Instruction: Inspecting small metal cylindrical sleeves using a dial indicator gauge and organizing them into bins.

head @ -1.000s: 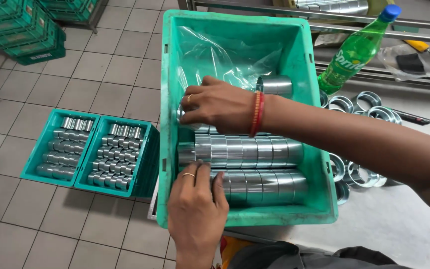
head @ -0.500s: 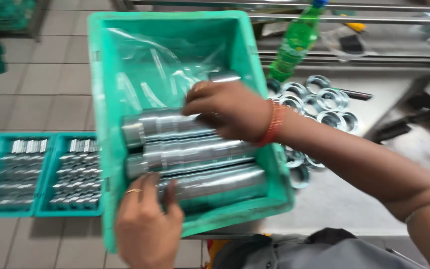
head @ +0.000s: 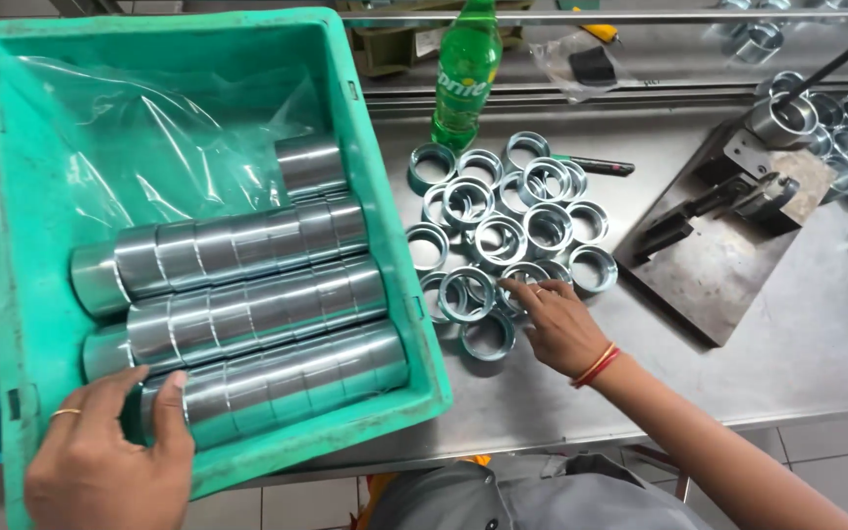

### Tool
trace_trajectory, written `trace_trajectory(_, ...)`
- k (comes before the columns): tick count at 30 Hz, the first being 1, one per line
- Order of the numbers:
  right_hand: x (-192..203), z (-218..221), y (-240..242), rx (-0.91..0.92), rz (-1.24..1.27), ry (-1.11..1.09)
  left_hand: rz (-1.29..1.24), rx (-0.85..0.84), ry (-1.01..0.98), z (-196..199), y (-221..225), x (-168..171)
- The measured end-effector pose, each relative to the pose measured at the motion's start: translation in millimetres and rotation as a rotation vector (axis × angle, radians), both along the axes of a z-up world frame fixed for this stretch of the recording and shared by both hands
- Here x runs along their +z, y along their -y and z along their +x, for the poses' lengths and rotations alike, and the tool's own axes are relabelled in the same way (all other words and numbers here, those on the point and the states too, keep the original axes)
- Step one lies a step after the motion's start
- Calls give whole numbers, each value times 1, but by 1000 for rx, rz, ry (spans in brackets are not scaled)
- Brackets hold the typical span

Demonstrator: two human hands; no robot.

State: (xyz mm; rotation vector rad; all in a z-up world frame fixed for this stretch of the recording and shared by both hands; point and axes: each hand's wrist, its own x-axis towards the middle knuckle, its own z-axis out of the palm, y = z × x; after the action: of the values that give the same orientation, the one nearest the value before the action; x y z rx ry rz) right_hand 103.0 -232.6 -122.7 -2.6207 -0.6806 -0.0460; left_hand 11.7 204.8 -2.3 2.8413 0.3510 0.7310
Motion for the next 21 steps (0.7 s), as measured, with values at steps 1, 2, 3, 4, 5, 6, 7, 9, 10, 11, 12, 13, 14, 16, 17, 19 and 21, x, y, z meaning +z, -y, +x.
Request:
trace_trajectory(1,-10,-4,-2,-37,-89,70,8,-13,12,-3,-6,-8)
trace_trajectory(2,-16,-5,4,-37,-85,66,12,-13,8,-11,-5,-17)
trace_trajectory(3,-21,-6,9,-94,-62,50,-66,-64,97,-18,-4,-27)
trace_trajectory(4,-27,-6,13,-151,-39,32,-147,-118,185,-26,-4,-37)
trace_trajectory(5,-27,-5,14,-153,-36,38,-144,-120,191,-19,32,-19)
trace_trajectory(6,-27,-3,15,-147,-17,33,-221,-280,220,-13,68,-2)
trace_trajectory(7,-29,-8,17,-137,-1,16,-307,-438,239,-12,105,14)
trace_trajectory(9,-21,-7,11,-138,10,112,-332,-727,151,-7,170,-2)
trace_trajectory(10,-16,-6,8,-141,20,215,-354,-1016,61,-5,202,-9)
trace_trajectory(11,-19,-1,11,-136,23,219,-350,-1011,65,5,221,-27)
trace_trajectory(12,-21,4,14,-144,-5,158,-323,-972,-67,15,241,-44)
trace_trajectory(13,-24,5,18,-160,-36,92,-301,-935,-202,23,261,-62)
trace_trajectory(14,-27,2,19,-161,-36,91,-301,-936,-204,29,268,-80)
trace_trajectory(16,-32,-2,21,-109,-213,80,-74,-707,-275,45,281,-114)
trace_trajectory(17,-32,-6,23,-108,-213,83,-74,-706,-272,47,286,-127)
trace_trajectory(19,-34,-16,25,-88,-233,57,24,-581,-233,49,295,-152)
trace_trajectory(21,-33,-30,30,-81,-221,34,-15,-603,-255,46,296,-159)
